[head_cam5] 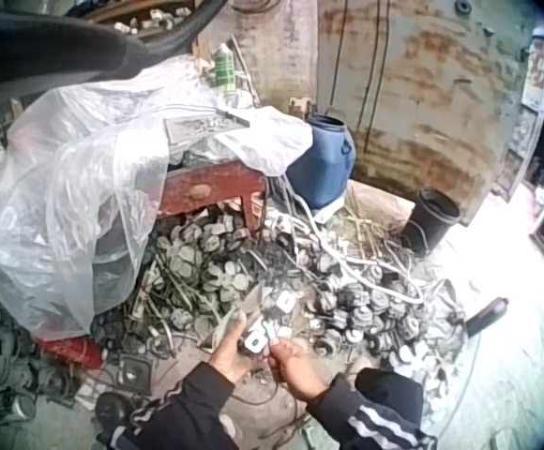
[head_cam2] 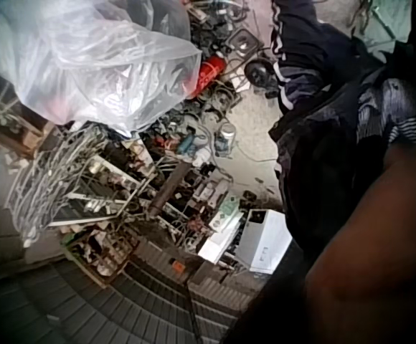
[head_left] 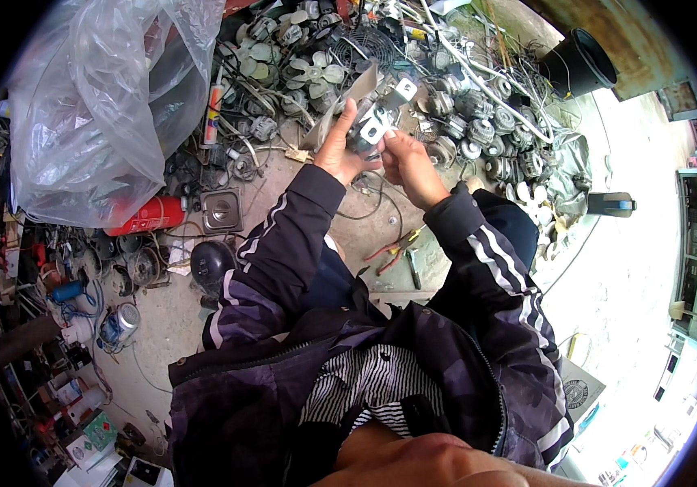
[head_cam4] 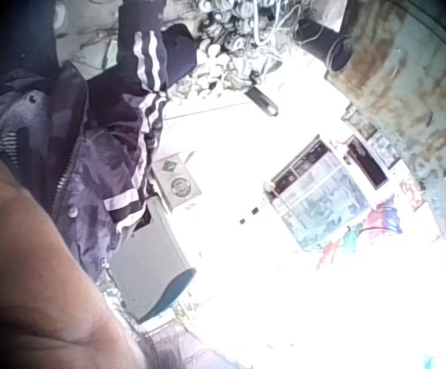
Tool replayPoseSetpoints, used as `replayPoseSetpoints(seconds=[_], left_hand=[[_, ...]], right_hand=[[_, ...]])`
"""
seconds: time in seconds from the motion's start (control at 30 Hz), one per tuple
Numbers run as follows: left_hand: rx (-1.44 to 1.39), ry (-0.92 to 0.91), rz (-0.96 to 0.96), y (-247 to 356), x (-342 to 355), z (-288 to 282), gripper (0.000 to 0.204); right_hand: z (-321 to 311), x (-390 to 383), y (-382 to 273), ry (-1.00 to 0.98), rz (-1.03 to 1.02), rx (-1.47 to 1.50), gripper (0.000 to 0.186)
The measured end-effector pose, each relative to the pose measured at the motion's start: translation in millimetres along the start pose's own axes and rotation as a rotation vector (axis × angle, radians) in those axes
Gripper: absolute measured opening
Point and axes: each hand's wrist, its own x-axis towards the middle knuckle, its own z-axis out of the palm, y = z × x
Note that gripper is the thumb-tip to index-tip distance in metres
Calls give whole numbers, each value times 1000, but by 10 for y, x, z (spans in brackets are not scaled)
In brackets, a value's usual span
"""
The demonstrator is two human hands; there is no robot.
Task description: The person sits on the floor in a cluttered workshop and uses pliers to strip wires from a fan motor. They then pick up a white electrical switch and use a screwdriver to adjust the internal screws and terminals.
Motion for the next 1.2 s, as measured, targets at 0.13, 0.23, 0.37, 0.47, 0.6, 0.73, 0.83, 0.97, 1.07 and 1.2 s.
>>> replayPoseSetpoints(seconds=[0.13,0.23,0.37,0.47,0.6,0.73,0.83,0.97,1.07,1.2], left_hand=[[-106,77,41,-96,69,19,33],[-206,39,108,-172,130,-36,24],[-176,18,92,-142,101,26,26],[-183,-1,73,-127,118,-19,27],[-139,19,132,-149,194,-95,28],[-111,-5,203,-181,254,-92,29],[-125,42,239,-233,284,-32,28],[-175,80,256,-339,420,-138,28],[-182,68,201,-362,438,-153,28],[-129,103,194,-409,443,-57,29]], right_hand=[[79,-9,122,63,-13,34,29],[126,-26,178,97,-56,33,30],[125,-42,117,96,-87,-2,31],[154,-55,88,99,-64,-17,30],[241,-81,87,69,-40,30,29],[262,-68,178,91,-62,102,30],[270,-68,200,121,-80,161,30],[290,-23,276,152,-118,209,29],[394,-9,356,306,-183,235,31],[421,-23,404,371,-194,263,31]])
